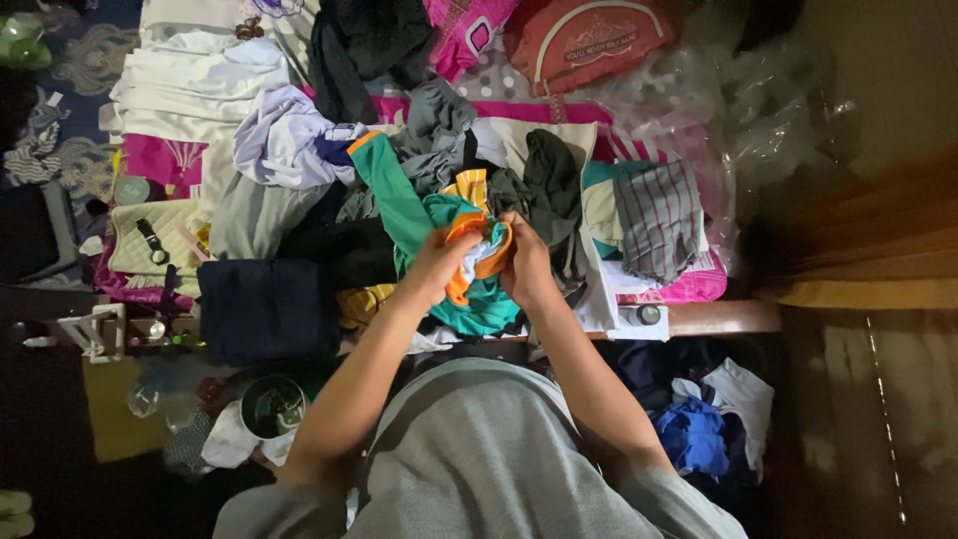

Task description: The person is folding various items of clothing from a large pile on a bed.

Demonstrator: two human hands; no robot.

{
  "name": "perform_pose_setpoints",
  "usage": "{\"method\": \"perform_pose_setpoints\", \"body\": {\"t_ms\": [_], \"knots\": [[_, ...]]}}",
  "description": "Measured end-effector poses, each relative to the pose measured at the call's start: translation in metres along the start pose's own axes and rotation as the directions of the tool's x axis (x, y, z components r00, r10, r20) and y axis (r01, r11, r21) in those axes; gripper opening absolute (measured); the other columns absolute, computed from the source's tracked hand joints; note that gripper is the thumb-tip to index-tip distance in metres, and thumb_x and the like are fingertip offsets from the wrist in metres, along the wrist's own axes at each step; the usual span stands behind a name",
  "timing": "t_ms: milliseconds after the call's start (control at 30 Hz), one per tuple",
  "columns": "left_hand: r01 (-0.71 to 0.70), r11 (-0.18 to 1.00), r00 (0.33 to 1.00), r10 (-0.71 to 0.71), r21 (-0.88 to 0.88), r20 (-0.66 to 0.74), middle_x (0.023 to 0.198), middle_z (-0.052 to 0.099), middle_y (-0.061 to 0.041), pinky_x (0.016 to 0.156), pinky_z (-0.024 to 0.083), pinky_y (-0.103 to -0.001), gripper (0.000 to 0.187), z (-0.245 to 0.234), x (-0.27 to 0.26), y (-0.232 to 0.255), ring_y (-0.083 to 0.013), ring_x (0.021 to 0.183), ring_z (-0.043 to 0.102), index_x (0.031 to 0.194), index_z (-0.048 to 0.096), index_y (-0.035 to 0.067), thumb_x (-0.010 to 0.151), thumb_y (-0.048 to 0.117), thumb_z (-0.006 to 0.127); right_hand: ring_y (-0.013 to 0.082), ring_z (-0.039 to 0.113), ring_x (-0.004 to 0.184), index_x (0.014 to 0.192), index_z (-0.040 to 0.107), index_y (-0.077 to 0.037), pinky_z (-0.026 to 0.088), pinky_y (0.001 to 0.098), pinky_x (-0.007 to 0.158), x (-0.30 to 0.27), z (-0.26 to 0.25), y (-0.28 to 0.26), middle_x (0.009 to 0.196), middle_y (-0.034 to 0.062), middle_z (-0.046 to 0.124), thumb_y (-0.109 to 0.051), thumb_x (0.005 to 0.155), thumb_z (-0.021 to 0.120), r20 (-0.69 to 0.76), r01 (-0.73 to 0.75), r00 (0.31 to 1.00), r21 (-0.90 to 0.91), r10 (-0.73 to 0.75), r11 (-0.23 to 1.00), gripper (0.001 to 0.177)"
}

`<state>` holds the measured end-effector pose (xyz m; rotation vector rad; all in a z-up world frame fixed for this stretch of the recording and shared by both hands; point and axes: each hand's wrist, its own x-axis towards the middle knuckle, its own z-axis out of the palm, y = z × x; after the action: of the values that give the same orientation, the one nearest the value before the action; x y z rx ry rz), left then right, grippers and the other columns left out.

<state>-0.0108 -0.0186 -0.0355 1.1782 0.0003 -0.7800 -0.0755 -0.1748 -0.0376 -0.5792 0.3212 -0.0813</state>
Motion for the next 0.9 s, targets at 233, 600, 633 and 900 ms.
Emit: {"method": "perform_pose_setpoints", "body": {"t_ms": [233,600,633,900], "knots": [[-0.245,0.949,0.969,0.242,0.200,0.040,0.086,0.063,0.002,0.060,0.044,-0.023,0.022,0.015,-0.027,0.036,-0.0052,0.071,0.055,0.110,0.072,0.004,0.096,0.020,0.072,0.0099,0.056,0.084,0.110,0.059,-0.008,0.047,0.0262,0.076,-0.012,0.008,-0.012,0.094,0.0006,0.057,-0.014,0.108,0.044,0.173,0.171,0.975,-0.186,-0.139,0.968,0.016],[-0.113,0.993,0.994,0.113,-0.024,-0.006,0.089,0.070,0.002,0.067,0.051,-0.026,0.019,0.008,-0.037,0.042,-0.0080,0.078,0.064,0.106,0.074,0.007,0.095,0.022,0.069,0.0094,0.072,0.076,0.105,0.071,-0.002,0.055,0.0237,0.062,-0.053,0.050,-0.031,0.096,0.0053,0.072,0.000,0.098,0.069,0.414,0.473,0.874,-0.846,-0.255,0.246,0.007],[-0.114,0.993,0.993,0.114,-0.026,-0.009,0.089,0.070,0.002,0.067,0.051,-0.026,0.019,0.007,-0.035,0.038,-0.0080,0.078,0.064,0.106,0.074,0.007,0.095,0.022,0.069,0.0094,0.072,0.076,0.105,0.071,-0.002,0.055,0.0237,0.062,-0.054,0.054,-0.030,0.096,0.0053,0.072,0.000,0.098,0.069,0.415,0.473,0.874,-0.846,-0.252,0.246,0.007],[0.269,0.887,0.963,-0.256,-0.376,0.085,0.093,0.070,-0.004,0.068,0.057,-0.034,0.020,-0.031,-0.002,-0.071,-0.0178,0.081,0.068,0.118,0.064,0.007,0.103,0.020,0.056,0.0162,0.069,0.091,0.101,0.064,-0.004,0.054,0.0269,0.076,-0.049,0.052,-0.027,0.105,0.0096,0.071,0.002,0.099,0.063,0.601,0.725,0.555,-0.688,-0.576,-0.019,0.007]]}}
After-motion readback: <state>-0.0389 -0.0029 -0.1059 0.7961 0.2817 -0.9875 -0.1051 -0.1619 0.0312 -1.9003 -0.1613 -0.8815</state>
